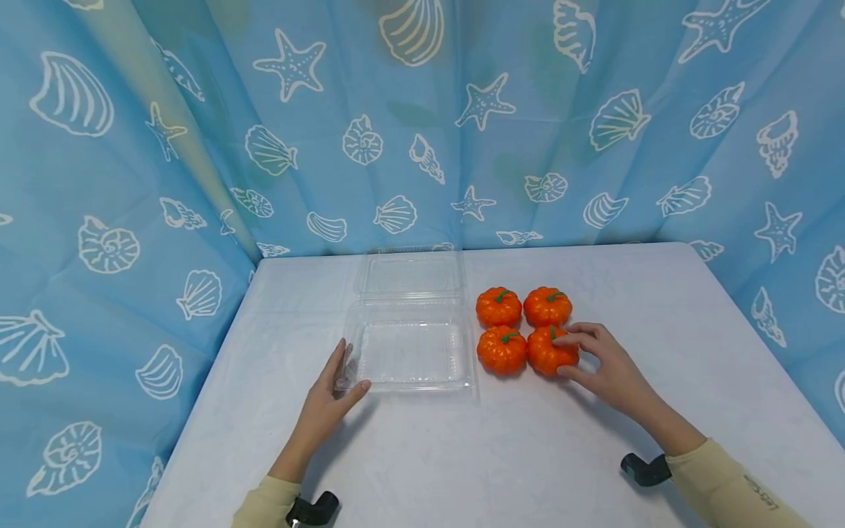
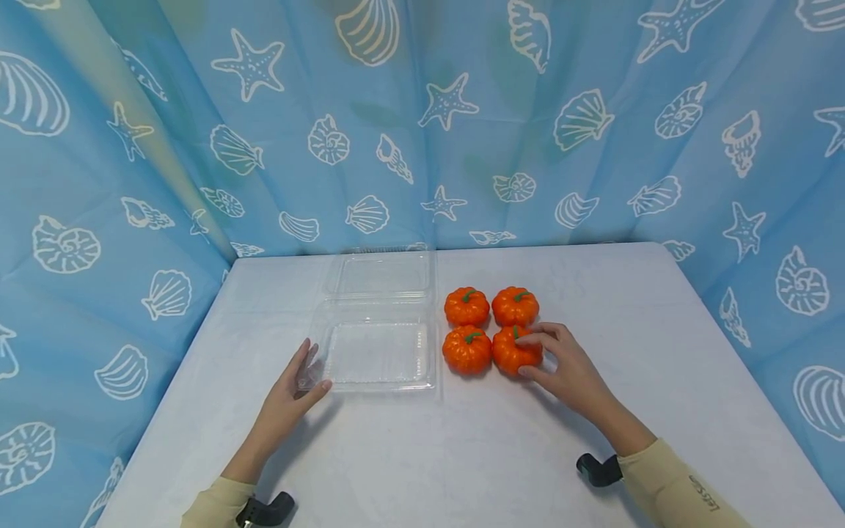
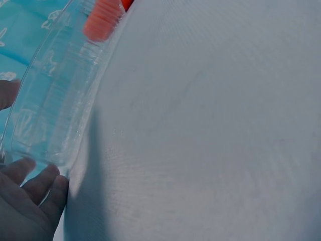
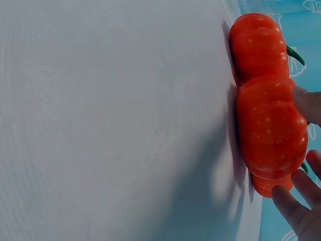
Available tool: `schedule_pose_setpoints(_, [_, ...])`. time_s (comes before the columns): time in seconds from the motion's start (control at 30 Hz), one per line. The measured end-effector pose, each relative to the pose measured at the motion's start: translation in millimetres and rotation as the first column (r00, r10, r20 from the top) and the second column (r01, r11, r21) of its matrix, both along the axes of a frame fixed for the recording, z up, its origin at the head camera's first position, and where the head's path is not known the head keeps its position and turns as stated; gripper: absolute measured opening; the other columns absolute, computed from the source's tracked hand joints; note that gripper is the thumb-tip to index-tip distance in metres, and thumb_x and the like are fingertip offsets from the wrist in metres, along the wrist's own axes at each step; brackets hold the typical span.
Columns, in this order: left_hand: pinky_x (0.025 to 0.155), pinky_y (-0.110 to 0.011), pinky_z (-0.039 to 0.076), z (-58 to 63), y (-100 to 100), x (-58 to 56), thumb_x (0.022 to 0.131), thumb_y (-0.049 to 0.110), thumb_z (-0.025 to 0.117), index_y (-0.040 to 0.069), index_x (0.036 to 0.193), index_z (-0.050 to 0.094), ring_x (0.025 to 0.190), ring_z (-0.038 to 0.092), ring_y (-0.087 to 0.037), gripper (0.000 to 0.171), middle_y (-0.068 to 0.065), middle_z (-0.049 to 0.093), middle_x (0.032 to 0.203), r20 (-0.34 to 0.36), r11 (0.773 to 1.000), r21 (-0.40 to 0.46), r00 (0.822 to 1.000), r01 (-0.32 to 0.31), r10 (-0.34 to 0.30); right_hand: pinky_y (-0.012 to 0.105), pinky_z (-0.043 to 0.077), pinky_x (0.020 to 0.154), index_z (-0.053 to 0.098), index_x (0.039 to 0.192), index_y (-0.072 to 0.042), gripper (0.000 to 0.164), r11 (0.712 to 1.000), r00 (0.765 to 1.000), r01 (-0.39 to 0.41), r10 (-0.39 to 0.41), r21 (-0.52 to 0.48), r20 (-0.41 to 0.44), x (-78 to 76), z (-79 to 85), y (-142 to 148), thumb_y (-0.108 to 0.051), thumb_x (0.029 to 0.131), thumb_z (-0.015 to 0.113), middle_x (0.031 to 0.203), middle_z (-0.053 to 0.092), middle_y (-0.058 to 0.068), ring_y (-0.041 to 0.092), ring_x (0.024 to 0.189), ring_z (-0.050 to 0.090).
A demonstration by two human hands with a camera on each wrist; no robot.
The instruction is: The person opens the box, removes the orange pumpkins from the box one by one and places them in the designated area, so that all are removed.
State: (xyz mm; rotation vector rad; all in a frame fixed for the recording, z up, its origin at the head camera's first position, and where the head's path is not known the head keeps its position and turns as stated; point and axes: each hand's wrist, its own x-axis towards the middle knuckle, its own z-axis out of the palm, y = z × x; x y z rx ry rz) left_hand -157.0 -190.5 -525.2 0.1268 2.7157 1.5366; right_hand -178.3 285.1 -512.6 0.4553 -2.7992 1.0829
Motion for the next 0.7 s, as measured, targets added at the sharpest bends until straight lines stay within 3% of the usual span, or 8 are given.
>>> schedule_pose_setpoints(0.43, [0.117, -0.055, 0.033, 2.5, -4.6, 3.1, 0.096, 0.025, 0.073, 0.018, 0.164, 0.020, 0.150, 0.032, -0.032, 0.086, -0.012, 0.032, 0.164, -0.029, 0.999, 0.040, 0.999, 0.033, -0.031, 0.067, 0.048, 0.096, 0.068, 0.122, -0.011, 0.027, 0.997, 0.998, 0.065, -0.066, -0.043, -0.022, -6.2, 8.4, 2.4, -0.020, 0.096, 0.072, 0.134, 0.052, 0.017, 0.040, 0.125, 0.049])
schedule_pose_setpoints(0.7, [0.118, -0.049, 0.033, 8.3, -13.1, -0.4, 0.103, 0.024, 0.062, 0.006, 0.159, 0.028, 0.146, 0.038, -0.035, 0.067, -0.016, 0.036, 0.161, -0.053, 0.997, 0.067, 0.998, -0.025, 0.028, 0.068, 0.047, 0.097, 0.066, 0.123, -0.005, 0.028, 0.989, 0.987, 0.150, -0.151, -0.009, -0.060, -12.3, 11.0, 12.5, -0.020, 0.100, 0.066, 0.135, 0.051, 0.021, 0.042, 0.124, 0.049])
